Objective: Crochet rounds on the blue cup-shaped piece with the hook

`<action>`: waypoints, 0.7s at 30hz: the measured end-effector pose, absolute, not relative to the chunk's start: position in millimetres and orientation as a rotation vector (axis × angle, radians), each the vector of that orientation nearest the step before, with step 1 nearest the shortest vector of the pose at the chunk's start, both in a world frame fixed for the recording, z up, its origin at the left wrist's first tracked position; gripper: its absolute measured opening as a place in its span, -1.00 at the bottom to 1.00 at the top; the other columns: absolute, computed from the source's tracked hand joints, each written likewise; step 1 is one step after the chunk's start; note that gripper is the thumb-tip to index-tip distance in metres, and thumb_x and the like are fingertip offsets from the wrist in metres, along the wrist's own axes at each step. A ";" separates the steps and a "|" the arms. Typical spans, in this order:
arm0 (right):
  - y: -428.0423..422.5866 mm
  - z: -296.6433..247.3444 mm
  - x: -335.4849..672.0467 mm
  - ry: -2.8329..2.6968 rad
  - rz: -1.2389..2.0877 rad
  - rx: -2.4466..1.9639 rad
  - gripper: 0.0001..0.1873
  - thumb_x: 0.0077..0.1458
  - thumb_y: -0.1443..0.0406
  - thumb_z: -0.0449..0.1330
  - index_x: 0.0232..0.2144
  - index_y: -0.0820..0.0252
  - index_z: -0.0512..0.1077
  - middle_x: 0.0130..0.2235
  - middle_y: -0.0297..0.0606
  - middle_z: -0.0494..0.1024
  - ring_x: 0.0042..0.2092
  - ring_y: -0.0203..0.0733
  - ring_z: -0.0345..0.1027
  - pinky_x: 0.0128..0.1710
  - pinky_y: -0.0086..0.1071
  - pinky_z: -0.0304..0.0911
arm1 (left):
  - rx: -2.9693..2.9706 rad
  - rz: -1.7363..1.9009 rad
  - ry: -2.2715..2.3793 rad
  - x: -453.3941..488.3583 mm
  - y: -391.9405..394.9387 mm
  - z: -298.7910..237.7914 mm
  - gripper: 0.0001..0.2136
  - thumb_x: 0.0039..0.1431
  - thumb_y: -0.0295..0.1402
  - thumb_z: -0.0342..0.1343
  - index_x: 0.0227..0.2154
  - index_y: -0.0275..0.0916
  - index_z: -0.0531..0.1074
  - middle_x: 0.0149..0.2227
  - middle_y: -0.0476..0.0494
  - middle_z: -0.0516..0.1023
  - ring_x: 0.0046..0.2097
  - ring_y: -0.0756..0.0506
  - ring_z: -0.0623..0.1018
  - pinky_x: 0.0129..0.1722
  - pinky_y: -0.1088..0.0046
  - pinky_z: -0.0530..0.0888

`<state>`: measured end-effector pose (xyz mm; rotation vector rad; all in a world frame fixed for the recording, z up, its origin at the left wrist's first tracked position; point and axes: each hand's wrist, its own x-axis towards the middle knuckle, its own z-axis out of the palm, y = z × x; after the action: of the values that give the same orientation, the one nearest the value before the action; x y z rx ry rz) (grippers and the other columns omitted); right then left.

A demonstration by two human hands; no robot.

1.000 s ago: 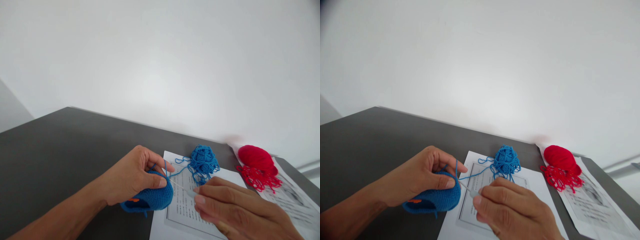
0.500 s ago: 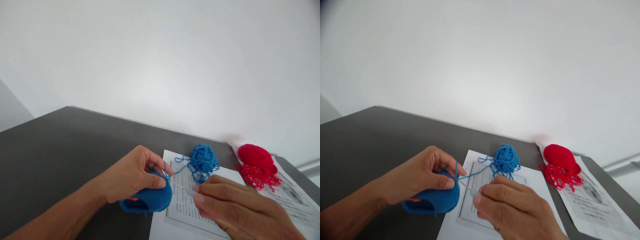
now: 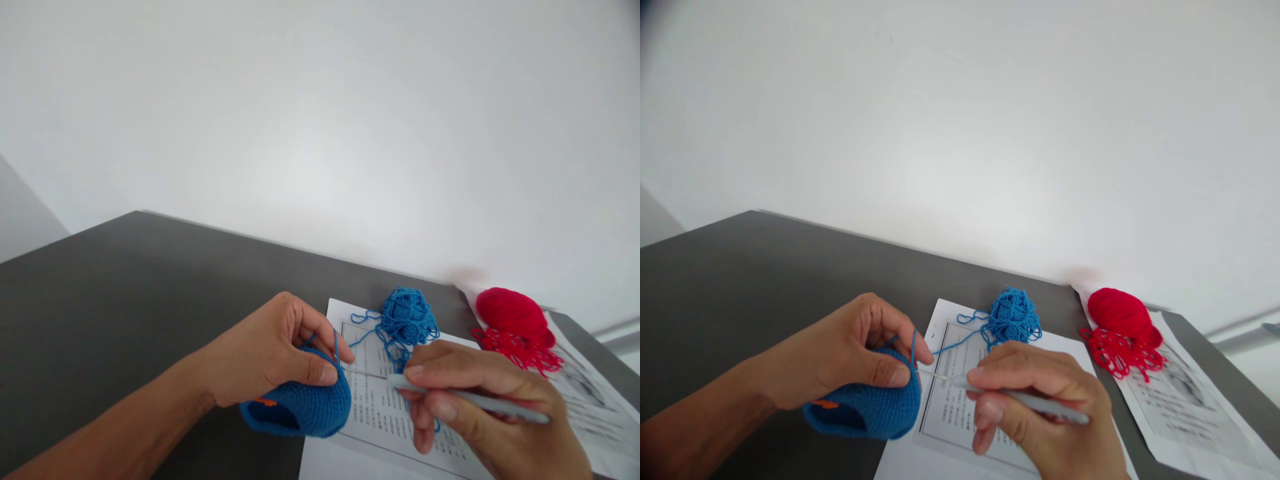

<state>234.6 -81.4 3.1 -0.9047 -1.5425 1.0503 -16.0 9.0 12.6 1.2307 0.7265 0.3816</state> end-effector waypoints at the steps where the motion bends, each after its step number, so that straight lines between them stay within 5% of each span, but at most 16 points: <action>1: -81.8 -0.5 232.4 -1.371 1.182 -0.923 -0.83 0.16 0.34 0.40 -0.17 0.08 0.68 -0.41 -0.23 0.68 -0.50 -0.21 0.59 -0.51 -0.44 0.57 | 1.226 0.396 0.716 -16.0 8.7 11.8 -0.81 -0.03 -0.42 0.41 -0.30 -0.34 0.67 -0.42 -0.04 0.61 -0.40 0.04 0.46 -0.42 0.58 0.32; 6: -76.9 -13.4 213.3 -0.806 1.480 -0.875 -0.86 0.13 0.25 0.43 -0.28 0.21 0.67 -0.43 -0.23 0.66 -0.53 -0.35 0.49 -0.64 -0.63 0.41 | 1.240 0.564 0.726 -9.9 5.4 4.1 -0.74 -0.05 -0.29 0.48 -0.31 -0.33 0.67 -0.37 -0.11 0.64 -0.39 0.02 0.47 -0.38 0.54 0.34; 21: -77.6 -29.3 192.7 -0.854 1.343 -0.757 -0.89 0.23 0.30 0.36 -0.17 0.08 0.65 -0.40 -0.28 0.68 -0.43 -0.38 0.58 -0.37 -0.60 0.50 | 0.912 0.698 0.509 17.5 -19.1 -10.2 -0.80 0.03 -0.31 0.45 -0.41 -0.36 0.64 -0.39 -0.21 0.68 -0.34 -0.13 0.61 -0.23 0.35 0.49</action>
<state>192.7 -77.6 -29.3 -0.7571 -0.8539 1.3430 17.5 -19.1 -10.2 0.9116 0.5092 0.6983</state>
